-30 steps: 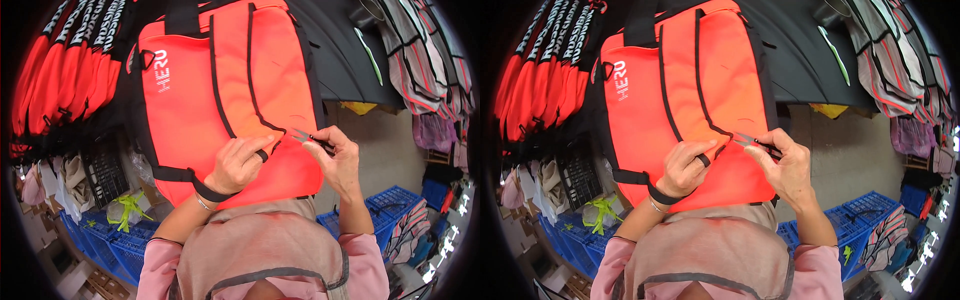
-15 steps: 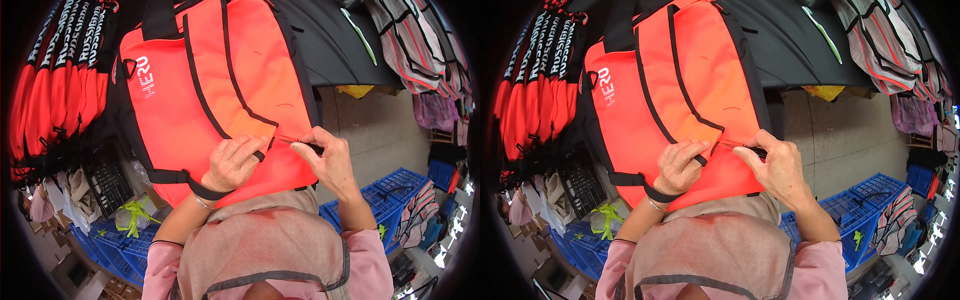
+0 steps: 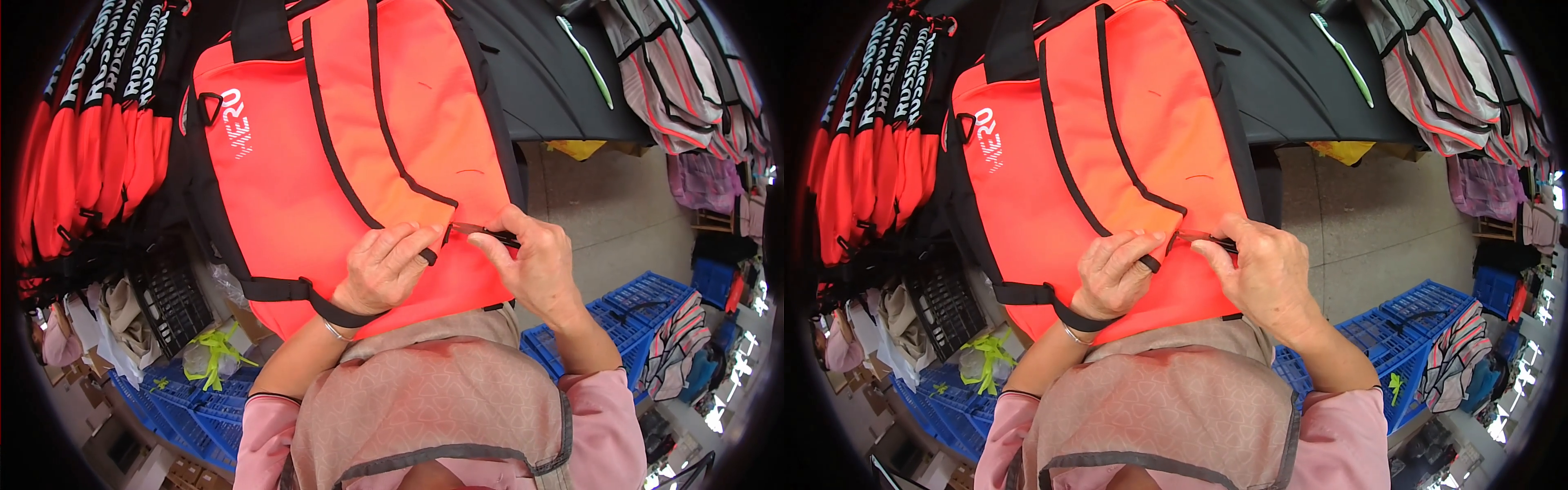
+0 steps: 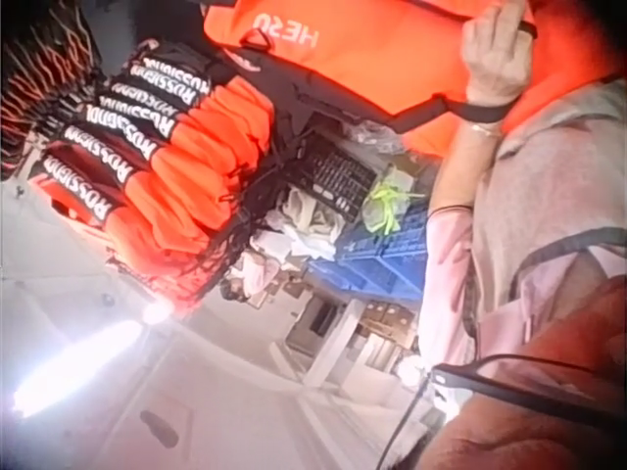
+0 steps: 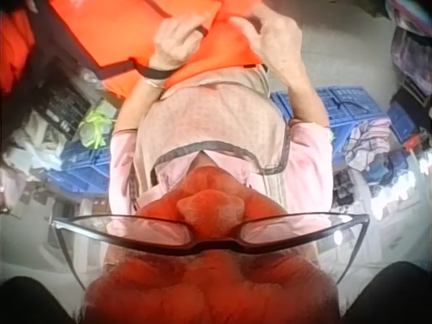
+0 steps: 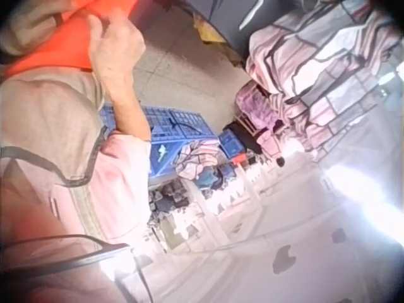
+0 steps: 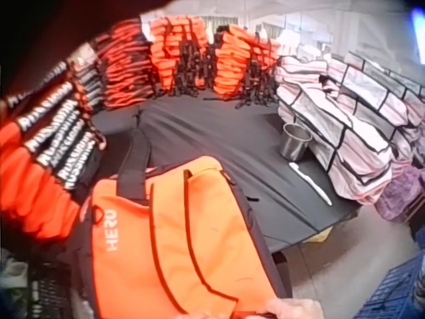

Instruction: Checking and finishing backpack components including straps and zippers at a manufacturing facility.

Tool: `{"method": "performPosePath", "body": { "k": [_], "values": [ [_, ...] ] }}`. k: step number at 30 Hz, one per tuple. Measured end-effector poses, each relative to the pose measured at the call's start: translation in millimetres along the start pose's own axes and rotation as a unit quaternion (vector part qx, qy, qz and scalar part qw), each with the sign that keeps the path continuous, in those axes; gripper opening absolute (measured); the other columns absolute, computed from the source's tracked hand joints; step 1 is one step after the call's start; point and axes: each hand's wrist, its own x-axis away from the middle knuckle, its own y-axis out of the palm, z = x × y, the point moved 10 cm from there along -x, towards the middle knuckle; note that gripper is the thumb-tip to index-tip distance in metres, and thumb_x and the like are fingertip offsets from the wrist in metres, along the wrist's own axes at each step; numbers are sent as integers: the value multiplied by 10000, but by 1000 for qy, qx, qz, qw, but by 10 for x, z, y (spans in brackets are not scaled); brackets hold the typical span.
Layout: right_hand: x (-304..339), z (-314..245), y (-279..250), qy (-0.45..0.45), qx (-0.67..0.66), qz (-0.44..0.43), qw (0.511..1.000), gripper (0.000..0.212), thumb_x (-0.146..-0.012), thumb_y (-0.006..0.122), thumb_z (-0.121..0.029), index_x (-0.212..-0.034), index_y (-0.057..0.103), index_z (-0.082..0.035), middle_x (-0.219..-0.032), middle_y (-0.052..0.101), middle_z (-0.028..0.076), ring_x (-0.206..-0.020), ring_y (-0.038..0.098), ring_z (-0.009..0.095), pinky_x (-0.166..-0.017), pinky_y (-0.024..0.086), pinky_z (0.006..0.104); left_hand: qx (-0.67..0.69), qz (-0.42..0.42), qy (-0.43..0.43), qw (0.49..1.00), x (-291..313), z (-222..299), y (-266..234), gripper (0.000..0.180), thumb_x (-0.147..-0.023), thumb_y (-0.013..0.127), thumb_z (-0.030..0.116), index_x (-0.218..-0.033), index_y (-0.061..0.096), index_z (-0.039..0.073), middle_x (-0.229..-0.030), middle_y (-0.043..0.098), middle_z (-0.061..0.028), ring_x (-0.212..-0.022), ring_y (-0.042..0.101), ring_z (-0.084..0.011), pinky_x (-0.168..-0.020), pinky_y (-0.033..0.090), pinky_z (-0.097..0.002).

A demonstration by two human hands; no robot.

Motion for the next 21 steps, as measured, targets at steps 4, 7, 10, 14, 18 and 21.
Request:
{"method": "performPosePath", "body": {
  "k": [4,7,10,14,18,21],
  "values": [
    [-6,-44,2,-11,13,16,1000,310,-800,788,-271,-768,583,-41,-709,662,118,-620,639,336,-537,489,419,12,19,-21,1000,-8,-24,-7,254,-693,759,-21,-936,709,36,-1027,678,-41,-802,648,-205,-612,513,-308],
    [9,-35,8,-16,5,29,999,270,-806,790,-240,-813,609,-39,-727,663,122,-633,651,303,-554,501,382,28,47,-42,998,-16,-67,-34,268,-676,767,-37,-931,717,30,-1003,677,-46,-784,641,-211,-609,525,-310],
    [13,138,49,39,-142,13,989,210,-830,782,-177,-840,629,-33,-748,686,93,-645,664,193,-592,505,295,51,83,-58,994,-16,-119,-90,273,-666,778,-47,-923,722,22,-985,676,-55,-770,636,-213,-595,522,-312],
    [-42,265,33,108,-335,27,936,179,-849,763,-93,-935,629,-11,-794,680,30,-730,615,60,-662,485,213,59,94,-67,992,-5,-160,-124,152,-696,741,-29,-823,673,19,-982,672,-54,-752,647,-204,-596,521,-305],
    [-80,180,124,74,-347,4,935,323,-828,760,-14,-1118,619,-13,-856,650,11,-777,590,40,-688,486,212,66,85,-70,992,-8,-170,-147,135,-699,733,-30,-810,672,17,-985,671,-54,-750,647,-207,-599,514,-306],
    [-117,97,271,46,-332,-25,942,371,-807,770,3,-1158,657,-37,-903,656,36,-784,613,69,-692,506,233,64,80,-73,992,-7,-173,-146,149,-695,737,-27,-827,682,17,-980,667,-53,-754,647,-208,-602,510,-307]
  ]
}}
